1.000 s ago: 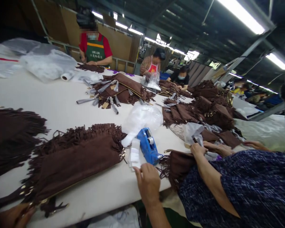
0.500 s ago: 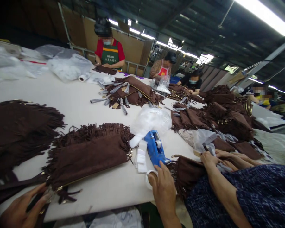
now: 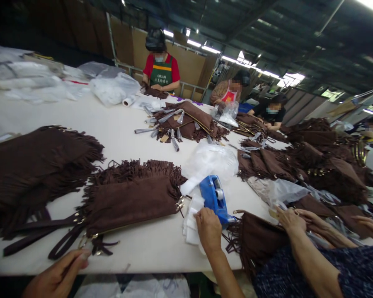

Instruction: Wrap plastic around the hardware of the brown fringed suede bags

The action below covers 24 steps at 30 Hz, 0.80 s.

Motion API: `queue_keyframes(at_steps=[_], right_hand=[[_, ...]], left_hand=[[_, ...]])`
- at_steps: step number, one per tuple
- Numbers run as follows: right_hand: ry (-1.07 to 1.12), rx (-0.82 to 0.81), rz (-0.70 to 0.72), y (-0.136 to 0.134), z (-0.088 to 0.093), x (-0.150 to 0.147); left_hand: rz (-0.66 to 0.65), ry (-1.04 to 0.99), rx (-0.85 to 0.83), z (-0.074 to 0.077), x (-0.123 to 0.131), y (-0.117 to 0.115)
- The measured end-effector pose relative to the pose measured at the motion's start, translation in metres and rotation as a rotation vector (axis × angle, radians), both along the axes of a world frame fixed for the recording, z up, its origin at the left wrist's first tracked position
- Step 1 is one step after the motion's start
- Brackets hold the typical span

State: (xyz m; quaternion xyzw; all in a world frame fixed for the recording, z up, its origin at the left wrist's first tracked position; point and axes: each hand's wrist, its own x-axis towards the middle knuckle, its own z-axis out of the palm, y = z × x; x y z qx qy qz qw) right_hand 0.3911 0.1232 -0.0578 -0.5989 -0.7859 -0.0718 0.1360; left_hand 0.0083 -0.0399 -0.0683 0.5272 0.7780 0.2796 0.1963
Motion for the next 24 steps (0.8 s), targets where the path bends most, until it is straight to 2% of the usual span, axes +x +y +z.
queue_keyframes(at_steps=[3, 6, 9, 12, 15, 18, 21, 24], right_hand=[[0.056, -0.082, 0.087, -0.002, -0.002, 0.001], [0.298, -0.264, 0.149, 0.000, 0.000, 0.007], [0.577, -0.469, 0.096, 0.005, 0.003, 0.018], [0.670, -0.537, 0.046, 0.011, 0.001, 0.026], [0.716, -0.566, 0.023, 0.017, -0.007, 0.030], [0.759, -0.589, 0.015, 0.020, -0.013, 0.031], [0.771, -0.584, 0.011, 0.020, -0.012, 0.029], [0.682, -0.508, 0.074, 0.013, -0.005, 0.022]], left_hand=[[-0.088, 0.042, 0.057, 0.006, 0.003, 0.007], [-0.154, 0.061, 0.133, 0.017, 0.019, 0.015], [-0.279, -0.003, 0.207, 0.027, 0.057, 0.027], [-0.465, -0.088, 0.295, 0.031, 0.112, 0.045], [-0.546, -0.101, 0.320, 0.023, 0.169, 0.069], [-0.569, -0.053, 0.305, 0.008, 0.212, 0.092], [-0.604, 0.033, 0.275, -0.008, 0.234, 0.108], [-0.622, 0.123, 0.297, -0.022, 0.242, 0.122]])
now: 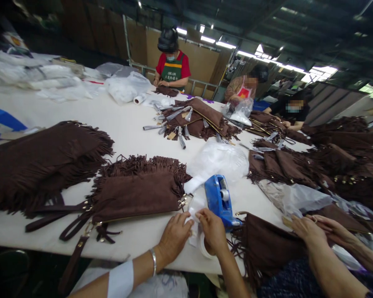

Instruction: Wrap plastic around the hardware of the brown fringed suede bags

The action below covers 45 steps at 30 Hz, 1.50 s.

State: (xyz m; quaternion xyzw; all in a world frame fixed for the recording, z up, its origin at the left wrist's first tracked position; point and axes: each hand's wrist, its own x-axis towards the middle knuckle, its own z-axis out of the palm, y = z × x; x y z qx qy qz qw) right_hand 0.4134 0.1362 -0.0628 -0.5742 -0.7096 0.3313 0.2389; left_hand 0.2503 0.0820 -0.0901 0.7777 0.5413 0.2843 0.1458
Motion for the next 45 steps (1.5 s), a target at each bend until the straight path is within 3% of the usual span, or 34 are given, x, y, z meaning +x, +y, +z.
queue_keyframes(at_steps=[4, 6, 10, 13, 17, 19, 21, 23, 25, 29, 34, 36, 40, 42, 45], right_hand=[[-0.370, 0.387, 0.169, -0.023, 0.006, -0.008], [-0.472, 0.463, 0.224, -0.038, 0.006, -0.008], [-0.363, 0.347, 0.293, -0.064, 0.013, -0.004], [-0.169, 0.128, 0.184, -0.072, 0.032, -0.003], [0.006, -0.137, 0.074, -0.066, 0.056, -0.014], [0.080, -0.218, 0.102, -0.061, 0.059, -0.025], [0.148, -0.256, 0.124, -0.058, 0.057, -0.040], [0.192, -0.257, 0.118, -0.057, 0.051, -0.057], [0.211, -0.244, 0.101, -0.058, 0.043, -0.075], [0.259, -0.254, 0.109, -0.071, 0.026, -0.110], [0.267, -0.269, 0.198, -0.094, 0.013, -0.147], [0.237, -0.258, 0.256, -0.103, 0.012, -0.162], [0.183, -0.208, 0.375, -0.112, 0.016, -0.197], [0.146, -0.176, 0.440, -0.111, 0.018, -0.212], [0.032, -0.044, 0.435, -0.102, 0.017, -0.227]], left_hand=[[0.007, 0.011, 0.071, -0.010, 0.004, 0.017], [-0.001, -0.010, 0.055, -0.012, 0.007, 0.025], [-0.012, -0.141, -0.042, -0.010, 0.011, 0.038], [-0.048, -0.289, -0.116, 0.002, 0.001, 0.036], [0.012, -0.652, -0.270, 0.037, -0.036, 0.010], [-0.012, -0.867, -0.451, 0.052, -0.059, -0.010], [-0.043, -1.003, -0.661, 0.057, -0.079, -0.029], [0.014, -1.097, -0.821, 0.053, -0.095, -0.047], [0.152, -1.134, -0.868, 0.043, -0.108, -0.062], [0.365, -1.023, -0.752, 0.030, -0.132, -0.088], [0.406, -0.778, -0.661, 0.029, -0.162, -0.133], [0.376, -0.847, -0.685, 0.028, -0.174, -0.150], [0.308, -1.229, -0.727, 0.024, -0.191, -0.165], [0.357, -1.364, -0.724, 0.020, -0.198, -0.163], [0.491, -1.398, -0.658, 0.014, -0.207, -0.161]])
